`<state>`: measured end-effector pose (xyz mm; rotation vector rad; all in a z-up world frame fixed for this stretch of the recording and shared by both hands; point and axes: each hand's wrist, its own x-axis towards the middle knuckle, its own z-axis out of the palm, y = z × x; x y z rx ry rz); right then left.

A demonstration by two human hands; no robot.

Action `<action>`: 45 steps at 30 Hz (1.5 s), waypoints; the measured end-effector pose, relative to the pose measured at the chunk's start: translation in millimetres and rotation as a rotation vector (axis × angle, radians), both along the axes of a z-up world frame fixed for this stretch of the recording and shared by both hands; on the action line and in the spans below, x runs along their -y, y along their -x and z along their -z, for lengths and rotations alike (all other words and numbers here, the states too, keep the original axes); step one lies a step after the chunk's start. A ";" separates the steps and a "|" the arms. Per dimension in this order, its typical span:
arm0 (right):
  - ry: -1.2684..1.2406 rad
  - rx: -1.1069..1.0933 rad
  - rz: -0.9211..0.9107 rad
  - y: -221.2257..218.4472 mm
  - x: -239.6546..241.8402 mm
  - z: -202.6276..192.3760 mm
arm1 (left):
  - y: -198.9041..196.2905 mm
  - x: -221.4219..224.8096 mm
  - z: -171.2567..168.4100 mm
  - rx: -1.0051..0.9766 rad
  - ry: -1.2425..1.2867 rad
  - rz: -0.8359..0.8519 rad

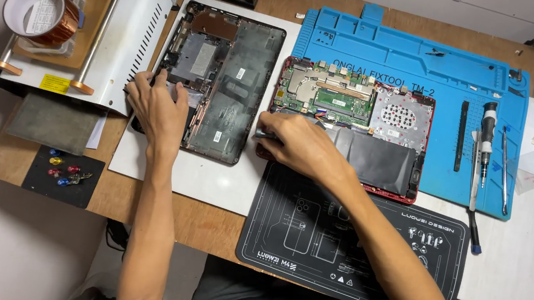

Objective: Disassembling and reassembling internal laptop components including RAM, battery, and ribbon cables on a repair bench.

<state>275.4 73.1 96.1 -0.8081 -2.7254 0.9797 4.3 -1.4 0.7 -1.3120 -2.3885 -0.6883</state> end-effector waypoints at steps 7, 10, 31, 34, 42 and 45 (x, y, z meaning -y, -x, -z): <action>-0.036 0.021 0.130 -41.5 -32.0 -24.2 | -12.5 -2.9 -14.8 -0.078 -0.106 0.070; -0.075 -0.026 0.194 -63.6 -47.6 -30.8 | -18.1 -8.5 -16.8 -0.040 -0.138 0.137; 0.111 0.423 0.593 -185.7 -102.2 -44.7 | -127.6 -69.2 -32.6 -0.062 -0.160 0.766; 0.140 0.421 0.635 -189.1 -98.5 -50.6 | -148.1 -92.5 -43.3 0.147 -0.066 0.834; 0.078 0.132 0.645 -198.2 -85.7 -71.2 | -238.1 -151.1 -84.8 0.742 0.214 1.347; 0.053 0.090 0.665 -203.0 -75.7 -82.4 | -272.7 -157.4 -67.8 0.758 0.256 1.422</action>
